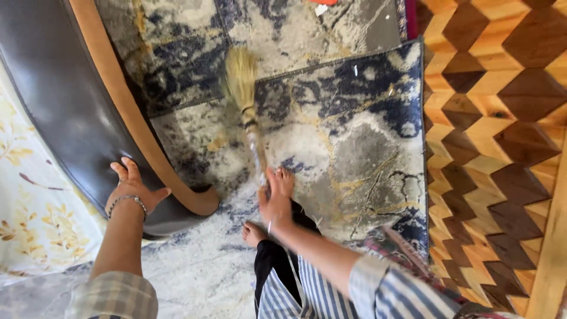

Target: The person is sweeping a rug and the floor around a bed using a handheld broom.

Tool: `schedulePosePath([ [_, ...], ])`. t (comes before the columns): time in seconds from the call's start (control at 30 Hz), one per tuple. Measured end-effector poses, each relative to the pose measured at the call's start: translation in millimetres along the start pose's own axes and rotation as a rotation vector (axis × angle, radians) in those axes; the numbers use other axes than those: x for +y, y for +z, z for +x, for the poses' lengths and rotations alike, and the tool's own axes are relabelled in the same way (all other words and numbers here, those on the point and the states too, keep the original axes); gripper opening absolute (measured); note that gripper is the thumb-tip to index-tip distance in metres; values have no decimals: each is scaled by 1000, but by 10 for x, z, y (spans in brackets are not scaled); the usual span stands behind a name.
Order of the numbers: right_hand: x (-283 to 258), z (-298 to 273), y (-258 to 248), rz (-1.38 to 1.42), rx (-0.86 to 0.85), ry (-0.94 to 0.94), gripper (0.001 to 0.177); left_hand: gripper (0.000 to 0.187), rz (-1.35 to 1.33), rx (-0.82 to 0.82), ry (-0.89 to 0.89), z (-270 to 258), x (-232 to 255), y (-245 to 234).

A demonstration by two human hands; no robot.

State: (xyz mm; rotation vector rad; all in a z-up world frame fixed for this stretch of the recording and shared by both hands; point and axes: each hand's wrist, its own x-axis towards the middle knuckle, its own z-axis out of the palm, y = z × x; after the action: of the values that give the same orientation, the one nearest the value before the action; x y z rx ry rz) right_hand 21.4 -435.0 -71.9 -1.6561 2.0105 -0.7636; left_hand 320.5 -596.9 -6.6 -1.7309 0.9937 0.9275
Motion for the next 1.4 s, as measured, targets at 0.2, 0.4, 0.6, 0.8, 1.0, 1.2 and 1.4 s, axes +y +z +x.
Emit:
schedulePosePath([
  [0.2,-71,-54,328,127,-944,558,63,135,-45,49,120,205,-281,195],
  [0.4,349,708,1229,92,-762,459,57,137,-164,97,226,101,-323,231],
  [0.6,-515,478,410,207,-412,755,70,134,-190,22,196,66,-308,151],
  [0.8,56,315,-316,-208,-1289,551,64,135,-164,54,182,144,-311,192],
  [1.0,1470,798,-402,-338,-839,388,46,133,-53,-10,128,128,-304,206],
  [1.2,1255,1054,-979,-98,-330,605,60,135,-122,143,239,416,-485,393],
  [1.4,977,470,-1523,-128,-912,652,58,141,-70,149,178,406,-411,349],
])
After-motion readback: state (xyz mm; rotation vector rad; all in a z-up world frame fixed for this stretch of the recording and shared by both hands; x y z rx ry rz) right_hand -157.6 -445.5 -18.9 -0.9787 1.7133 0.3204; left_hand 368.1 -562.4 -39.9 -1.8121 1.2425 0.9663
